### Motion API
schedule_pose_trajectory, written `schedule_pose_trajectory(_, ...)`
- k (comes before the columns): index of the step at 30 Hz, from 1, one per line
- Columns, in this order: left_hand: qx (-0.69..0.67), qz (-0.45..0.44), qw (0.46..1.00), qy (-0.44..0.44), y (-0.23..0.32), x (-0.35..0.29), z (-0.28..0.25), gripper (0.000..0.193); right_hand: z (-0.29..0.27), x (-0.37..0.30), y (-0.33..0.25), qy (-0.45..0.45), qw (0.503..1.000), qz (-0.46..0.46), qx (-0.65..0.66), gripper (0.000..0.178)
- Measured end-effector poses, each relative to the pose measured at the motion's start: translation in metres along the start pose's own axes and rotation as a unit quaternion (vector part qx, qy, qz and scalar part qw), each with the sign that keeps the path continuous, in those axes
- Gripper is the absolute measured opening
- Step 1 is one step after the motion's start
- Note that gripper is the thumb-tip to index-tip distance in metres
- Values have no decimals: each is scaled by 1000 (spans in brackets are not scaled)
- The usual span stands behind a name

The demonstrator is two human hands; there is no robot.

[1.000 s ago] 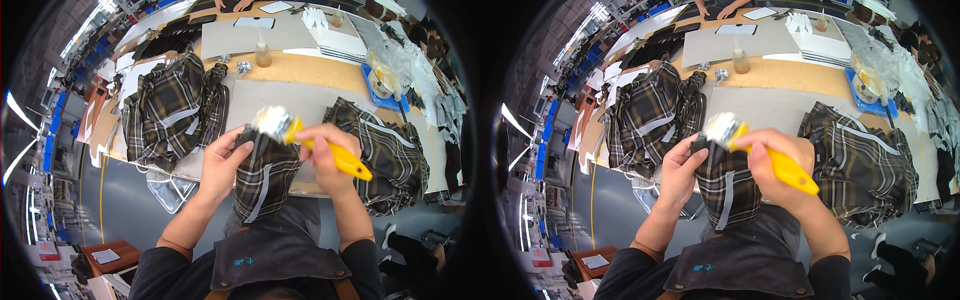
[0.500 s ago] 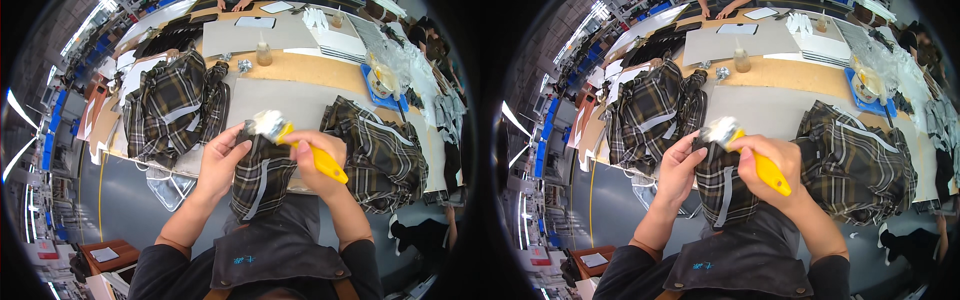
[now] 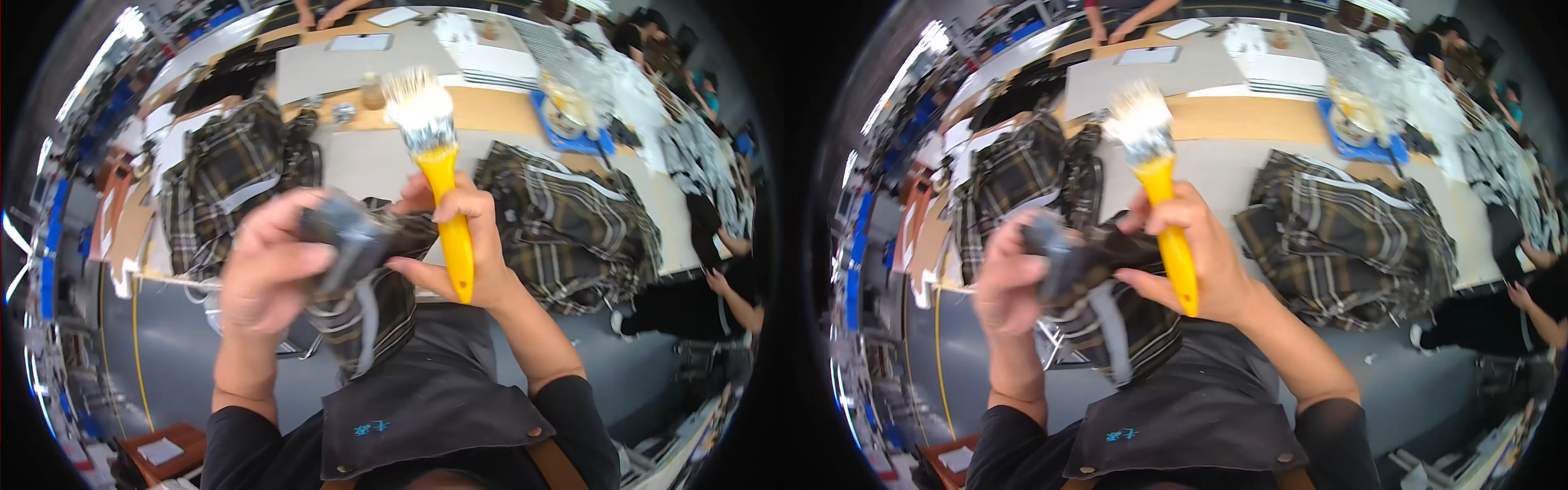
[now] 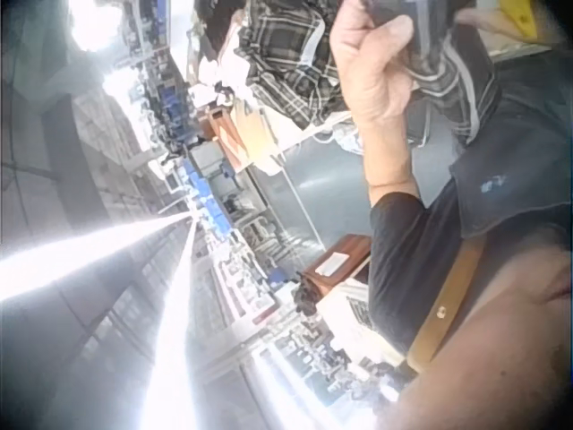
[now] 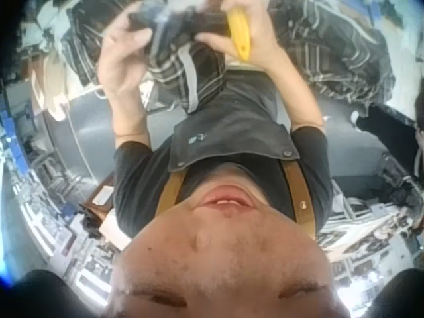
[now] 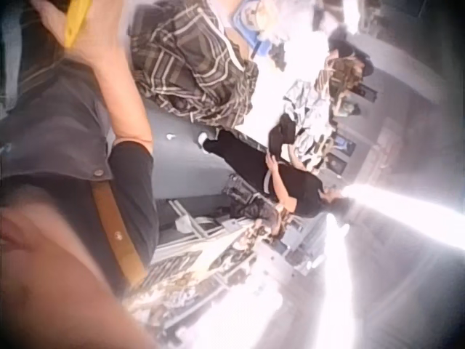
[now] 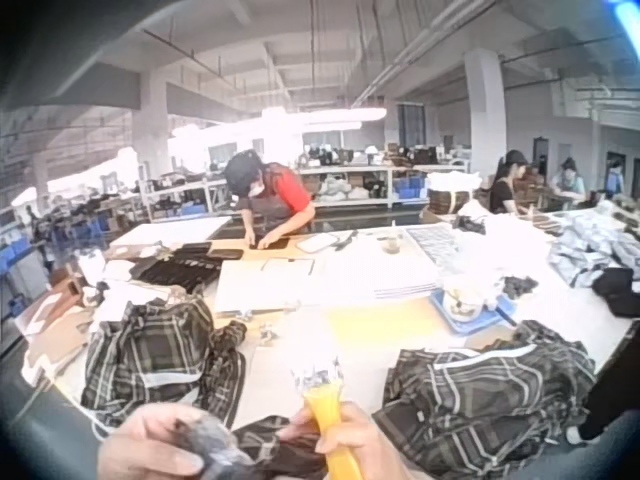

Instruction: The person uses a yellow-handled brush to apply a white substance to the edges of plaid fabric pieces. They repeatedly dip the brush into a container and paint the hems of the fabric, which are stacked on a table in a workshop environment.

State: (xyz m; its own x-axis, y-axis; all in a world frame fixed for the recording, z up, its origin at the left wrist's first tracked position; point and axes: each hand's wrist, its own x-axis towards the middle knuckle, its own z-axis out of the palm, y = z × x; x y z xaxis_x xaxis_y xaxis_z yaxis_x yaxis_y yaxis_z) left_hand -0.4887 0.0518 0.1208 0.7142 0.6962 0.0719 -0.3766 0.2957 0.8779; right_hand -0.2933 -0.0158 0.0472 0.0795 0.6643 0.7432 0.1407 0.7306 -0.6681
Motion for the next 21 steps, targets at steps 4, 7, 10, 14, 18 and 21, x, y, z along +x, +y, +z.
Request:
schedule_pose_trajectory(4, -178, 17, 973, -142, 38, 38, 29, 55, -23, 35, -39, 25, 993, -63, -98, 62)
schedule_pose_trajectory(7, -198, 20, 947, -253, 41, 97, 52, 47, -58, 46, -78, 64, 978, -29, -197, 63)
schedule_pose_trajectory(10, 216, 238, 944, -78, 11, 161, 89, 27, -109, 48, -119, 160, 884, -34, -438, 52)
schedule_pose_trajectory(14, 457, 320, 830, -13, -63, 206, 56, 30, -210, 21, -115, 106, 698, -8, -708, 36)
schedule_pose_trajectory(18, 462, 262, 847, 16, -152, 180, 1, 18, -207, 1, -67, 129, 752, 46, -645, 32)
schedule_pose_trajectory(21, 543, 196, 816, 30, -169, 151, -28, 31, -195, -43, 0, 55, 793, 48, -605, 41)
